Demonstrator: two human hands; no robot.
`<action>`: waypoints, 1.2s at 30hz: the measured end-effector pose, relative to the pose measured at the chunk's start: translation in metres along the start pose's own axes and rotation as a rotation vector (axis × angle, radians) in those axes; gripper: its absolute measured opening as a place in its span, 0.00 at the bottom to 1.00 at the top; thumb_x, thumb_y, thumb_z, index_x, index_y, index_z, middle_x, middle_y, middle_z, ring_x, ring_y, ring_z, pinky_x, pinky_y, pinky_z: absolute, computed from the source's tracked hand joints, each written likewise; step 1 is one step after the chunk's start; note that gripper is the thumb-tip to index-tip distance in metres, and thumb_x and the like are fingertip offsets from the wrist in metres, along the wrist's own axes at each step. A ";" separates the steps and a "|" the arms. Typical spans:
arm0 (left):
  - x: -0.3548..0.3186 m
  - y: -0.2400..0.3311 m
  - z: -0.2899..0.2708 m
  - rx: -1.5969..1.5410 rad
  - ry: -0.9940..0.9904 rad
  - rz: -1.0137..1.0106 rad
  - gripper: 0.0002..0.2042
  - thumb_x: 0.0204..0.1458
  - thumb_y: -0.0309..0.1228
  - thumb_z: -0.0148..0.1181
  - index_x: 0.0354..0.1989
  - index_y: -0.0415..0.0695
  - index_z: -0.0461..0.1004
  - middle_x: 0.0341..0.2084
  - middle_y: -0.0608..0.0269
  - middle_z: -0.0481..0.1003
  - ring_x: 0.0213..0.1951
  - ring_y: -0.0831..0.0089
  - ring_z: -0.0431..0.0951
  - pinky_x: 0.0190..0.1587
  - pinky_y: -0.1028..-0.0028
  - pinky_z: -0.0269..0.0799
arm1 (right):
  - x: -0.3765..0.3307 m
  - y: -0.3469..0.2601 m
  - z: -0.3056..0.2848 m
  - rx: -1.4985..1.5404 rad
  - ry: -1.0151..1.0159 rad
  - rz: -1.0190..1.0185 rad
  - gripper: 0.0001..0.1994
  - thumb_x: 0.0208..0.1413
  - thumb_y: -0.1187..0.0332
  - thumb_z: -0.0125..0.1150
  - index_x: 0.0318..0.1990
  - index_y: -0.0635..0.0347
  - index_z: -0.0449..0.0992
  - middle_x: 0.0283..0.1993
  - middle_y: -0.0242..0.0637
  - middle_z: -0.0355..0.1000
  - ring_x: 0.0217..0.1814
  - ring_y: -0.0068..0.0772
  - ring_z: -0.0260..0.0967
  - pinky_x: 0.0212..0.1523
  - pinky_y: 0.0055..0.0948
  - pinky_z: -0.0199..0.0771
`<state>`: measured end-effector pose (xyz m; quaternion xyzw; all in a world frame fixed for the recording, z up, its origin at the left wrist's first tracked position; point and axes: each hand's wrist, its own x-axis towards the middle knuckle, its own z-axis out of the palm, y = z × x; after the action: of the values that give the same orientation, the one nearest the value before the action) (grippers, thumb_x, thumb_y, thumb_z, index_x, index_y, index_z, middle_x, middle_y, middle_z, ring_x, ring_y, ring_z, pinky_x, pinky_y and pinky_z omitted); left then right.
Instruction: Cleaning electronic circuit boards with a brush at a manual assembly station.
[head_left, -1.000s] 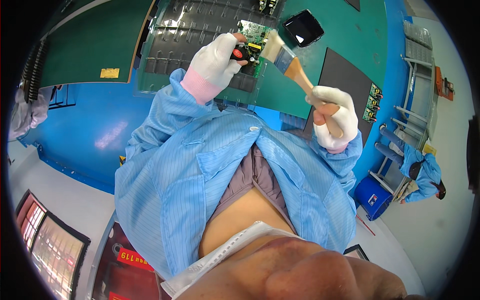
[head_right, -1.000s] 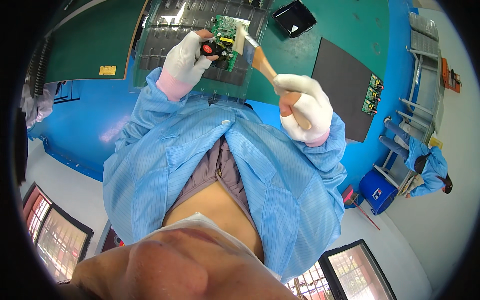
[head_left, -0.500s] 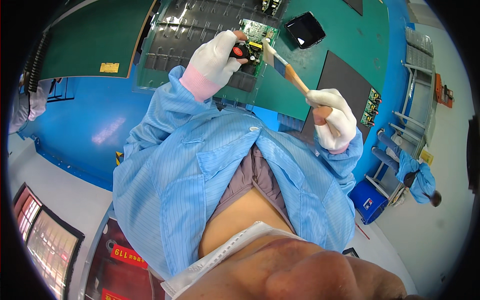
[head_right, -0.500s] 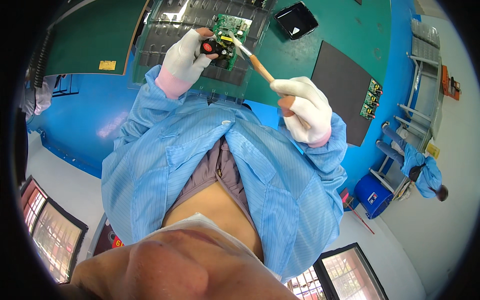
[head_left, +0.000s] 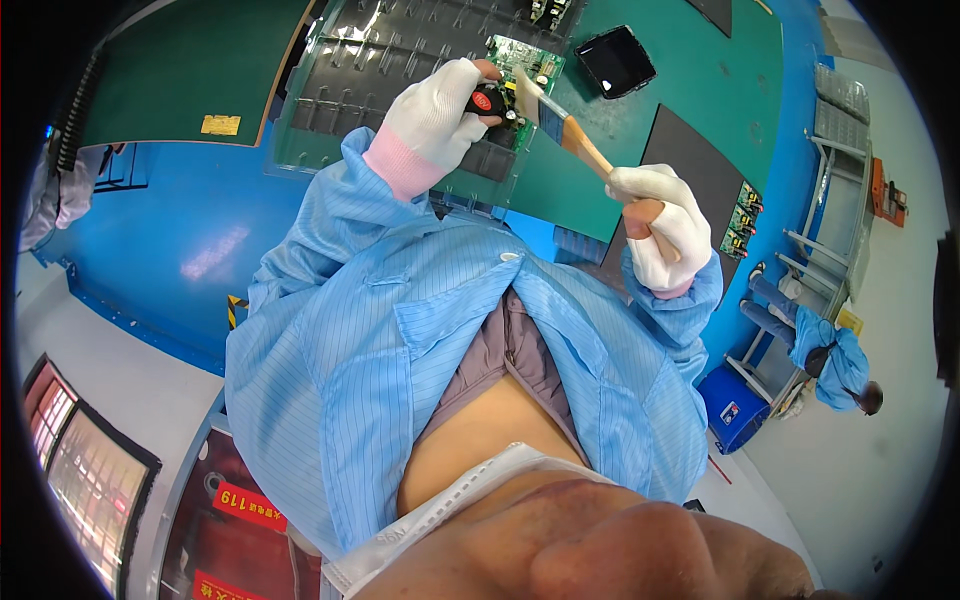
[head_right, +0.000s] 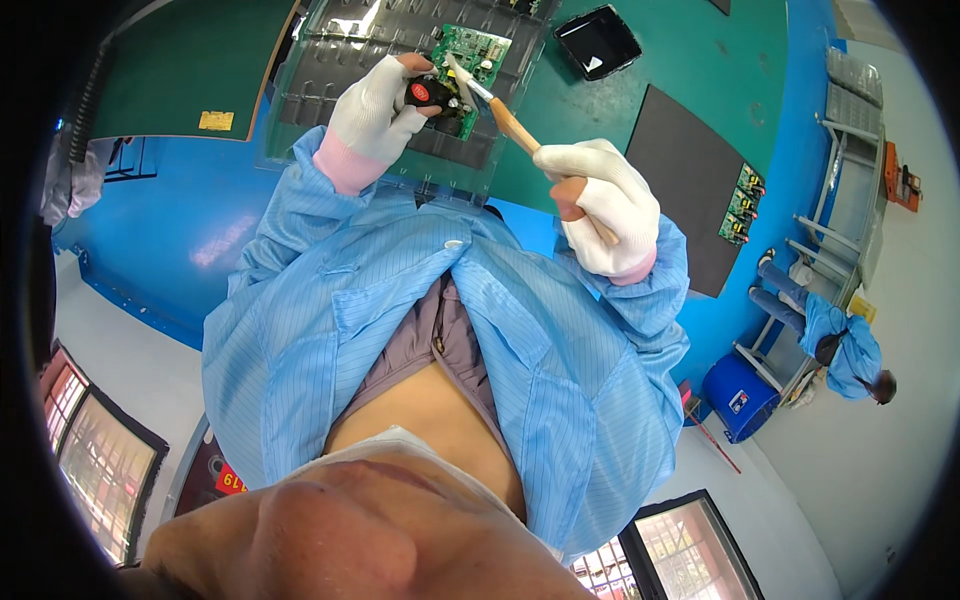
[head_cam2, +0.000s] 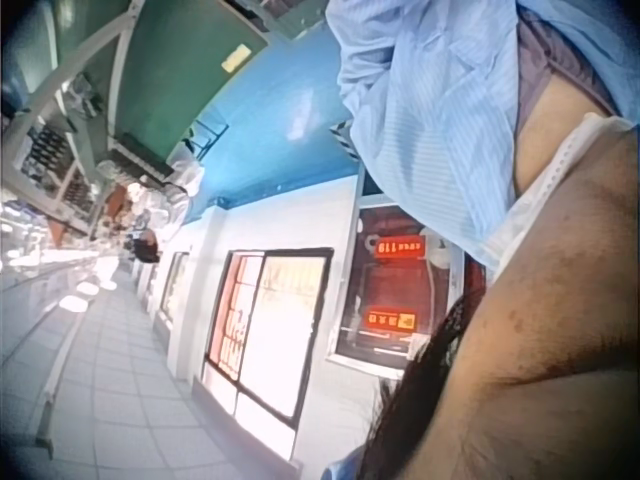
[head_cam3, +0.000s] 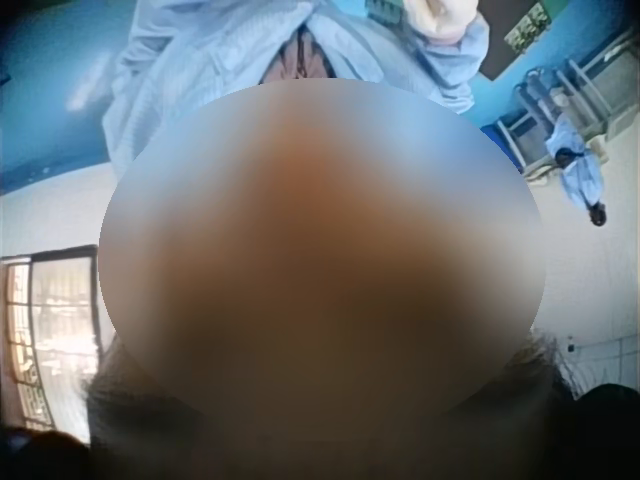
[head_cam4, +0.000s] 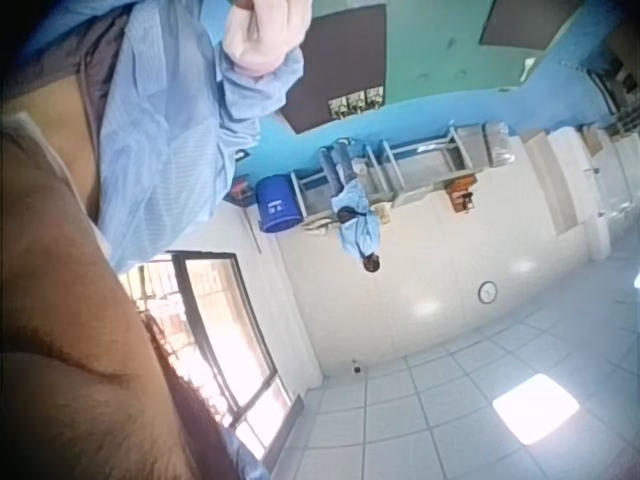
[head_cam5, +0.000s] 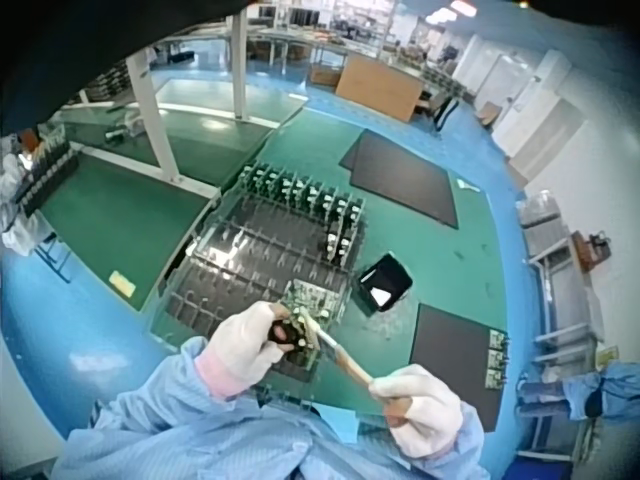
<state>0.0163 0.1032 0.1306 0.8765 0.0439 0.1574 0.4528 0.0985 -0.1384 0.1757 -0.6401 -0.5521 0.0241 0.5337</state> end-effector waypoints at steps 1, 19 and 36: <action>0.000 0.000 0.000 -0.004 -0.017 -0.019 0.21 0.38 0.20 0.59 0.44 0.43 0.65 0.29 0.60 0.73 0.26 0.67 0.72 0.31 0.73 0.68 | 0.001 0.001 0.003 0.001 0.020 -0.008 0.07 0.39 0.82 0.52 0.30 0.65 0.69 0.42 0.49 0.70 0.32 0.37 0.66 0.31 0.27 0.69; 0.000 -0.001 -0.003 -0.020 -0.003 -0.019 0.21 0.38 0.20 0.59 0.44 0.44 0.66 0.30 0.60 0.73 0.28 0.65 0.75 0.32 0.71 0.69 | 0.008 -0.003 0.007 0.000 0.042 0.007 0.06 0.39 0.82 0.51 0.29 0.67 0.69 0.42 0.51 0.69 0.31 0.39 0.66 0.30 0.28 0.70; 0.005 -0.058 0.013 -1.237 0.067 0.011 0.19 0.45 0.20 0.57 0.48 0.45 0.65 0.38 0.61 0.70 0.33 0.71 0.72 0.36 0.75 0.70 | -0.012 -0.026 -0.001 0.436 0.691 0.172 0.06 0.51 0.72 0.55 0.33 0.64 0.68 0.46 0.51 0.65 0.31 0.40 0.67 0.30 0.30 0.71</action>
<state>0.0291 0.1284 0.0778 0.4464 -0.0461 0.1835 0.8746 0.0766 -0.1522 0.1881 -0.5263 -0.2671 -0.0312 0.8066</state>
